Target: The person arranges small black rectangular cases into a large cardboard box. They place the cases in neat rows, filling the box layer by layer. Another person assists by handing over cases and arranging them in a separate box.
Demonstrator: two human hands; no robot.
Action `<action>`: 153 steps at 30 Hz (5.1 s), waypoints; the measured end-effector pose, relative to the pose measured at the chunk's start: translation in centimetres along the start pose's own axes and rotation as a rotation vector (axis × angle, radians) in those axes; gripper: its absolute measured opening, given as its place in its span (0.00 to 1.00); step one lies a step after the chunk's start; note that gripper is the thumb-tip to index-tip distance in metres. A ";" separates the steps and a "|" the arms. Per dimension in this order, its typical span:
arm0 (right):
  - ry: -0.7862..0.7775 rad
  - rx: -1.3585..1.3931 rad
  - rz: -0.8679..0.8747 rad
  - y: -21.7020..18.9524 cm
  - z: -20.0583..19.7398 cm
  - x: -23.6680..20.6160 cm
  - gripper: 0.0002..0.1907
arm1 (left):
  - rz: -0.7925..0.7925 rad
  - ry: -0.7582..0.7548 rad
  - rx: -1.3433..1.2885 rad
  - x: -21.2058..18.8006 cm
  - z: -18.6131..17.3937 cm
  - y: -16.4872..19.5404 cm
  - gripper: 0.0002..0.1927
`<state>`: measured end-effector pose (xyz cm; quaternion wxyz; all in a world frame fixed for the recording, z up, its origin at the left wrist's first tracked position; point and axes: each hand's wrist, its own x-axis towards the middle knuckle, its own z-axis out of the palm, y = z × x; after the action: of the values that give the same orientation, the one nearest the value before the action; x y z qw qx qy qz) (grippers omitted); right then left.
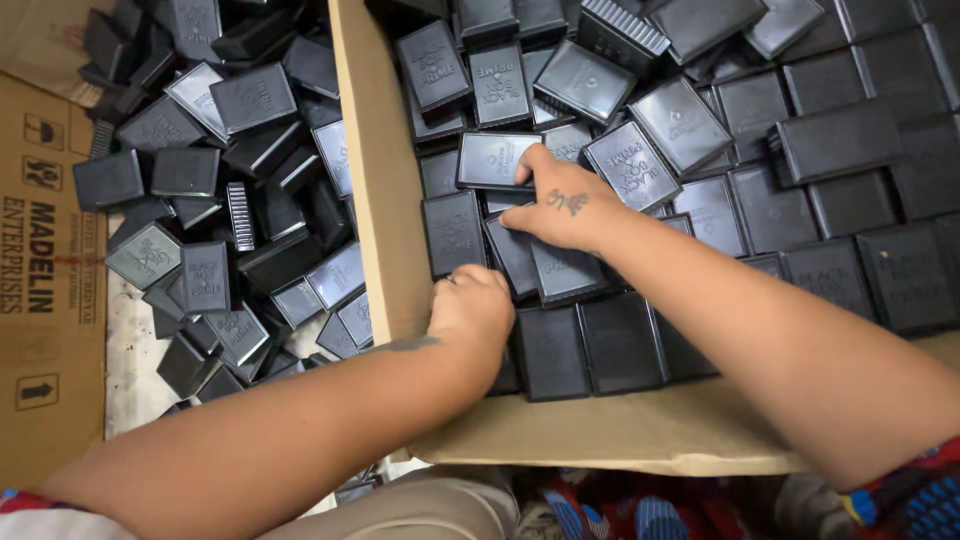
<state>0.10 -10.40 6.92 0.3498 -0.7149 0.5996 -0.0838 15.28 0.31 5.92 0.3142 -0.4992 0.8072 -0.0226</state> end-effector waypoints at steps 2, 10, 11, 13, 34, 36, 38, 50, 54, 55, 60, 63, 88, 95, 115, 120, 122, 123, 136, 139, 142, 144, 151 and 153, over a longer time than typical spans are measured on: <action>0.011 -0.019 0.003 0.0 0.2 0.0 0.33 | 0.024 -0.036 -0.049 -0.2 -0.2 -0.7 0.42; 0.029 0.024 0.016 0.2 0.1 -0.7 0.32 | 0.329 -0.241 -0.060 -2.2 -1.9 -1.6 0.27; 0.023 0.028 0.022 0.1 0.0 -0.8 0.31 | 0.356 -0.371 -0.152 -2.1 -2.4 -2.1 0.32; 0.010 -0.018 0.005 -0.1 -0.2 -0.8 0.31 | 0.259 -0.460 -0.274 -1.2 -3.9 -3.6 0.32; 0.138 -0.247 -0.584 3.6 -10.0 -4.2 0.25 | 0.322 -0.102 -0.231 2.4 -11.2 -6.6 0.50; -0.014 -0.538 -0.478 5.9 -15.4 -5.0 0.21 | 0.493 -0.002 -0.276 3.7 -13.1 -4.7 0.39; -0.146 -0.666 -0.386 8.3 -19.1 -5.9 0.18 | 0.621 0.066 -0.311 5.5 -14.9 -1.9 0.34; 0.136 0.089 -0.308 19.0 -15.5 -5.6 0.19 | 0.042 0.225 -0.517 10.7 -14.0 9.9 0.25; 0.043 0.060 -0.398 18.1 -15.6 -3.7 0.21 | 0.075 0.245 -0.434 10.7 -14.1 8.6 0.27; 0.036 -0.007 -0.467 17.8 -15.6 -3.3 0.21 | 0.139 0.305 -0.433 10.2 -14.0 8.3 0.31; -0.182 -0.231 -0.500 17.4 -16.0 -3.1 0.21 | 0.156 0.255 -0.502 7.6 -13.3 7.9 0.55; -0.399 -0.179 -0.654 17.0 -16.8 -4.7 0.24 | 0.033 0.184 -0.466 7.6 -13.5 8.0 0.51; -0.161 0.036 -0.481 18.8 -13.4 -2.9 0.24 | -0.231 0.156 -0.524 7.6 -10.0 10.7 0.50; -0.044 -0.332 -0.279 15.3 -15.4 -1.9 0.27 | -0.281 0.568 -0.707 9.3 -9.0 9.0 0.46; -0.467 -0.586 -0.076 17.2 -20.8 -5.0 0.39 | -0.417 0.908 -1.140 14.4 -15.2 6.0 0.25; -0.535 -0.660 -0.264 20.7 -23.5 -7.0 0.50 | -0.180 0.824 -1.213 17.0 -18.1 10.8 0.27; -0.468 -0.644 -0.176 22.0 -24.2 -7.4 0.48 | -0.151 0.746 -1.222 18.2 -19.6 12.9 0.28; -0.432 -0.637 -0.134 22.6 -24.5 -7.5 0.47 | -0.161 0.690 -1.209 18.7 -20.3 13.9 0.28; -0.385 -0.362 0.169 24.4 -23.0 -7.1 0.45 | -0.011 0.840 -0.674 14.5 -16.8 16.0 0.46; -0.044 -0.551 -0.083 21.5 -26.5 -3.2 0.44 | -0.492 0.424 -0.579 15.8 -15.1 6.3 0.49; 0.062 -0.697 -0.200 19.5 -29.8 1.9 0.48 | -0.993 0.397 -0.631 16.5 -11.4 -1.4 0.64; -0.064 -0.728 -0.016 18.7 -28.9 5.0 0.51 | -0.914 0.338 -0.655 16.3 -8.3 -2.2 0.69; 0.113 -0.506 -0.099 24.4 -24.8 1.1 0.40 | -0.962 0.212 -0.868 17.2 -5.4 2.3 0.68; 0.181 -0.428 -0.081 26.4 -26.3 -2.3 0.39 | -0.973 0.289 -0.906 16.8 -6.9 2.1 0.63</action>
<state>-35.78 -19.76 11.26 0.1313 -0.7860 0.6033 -0.0323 4.86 -14.30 2.53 -0.0827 -0.8797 0.4545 0.1126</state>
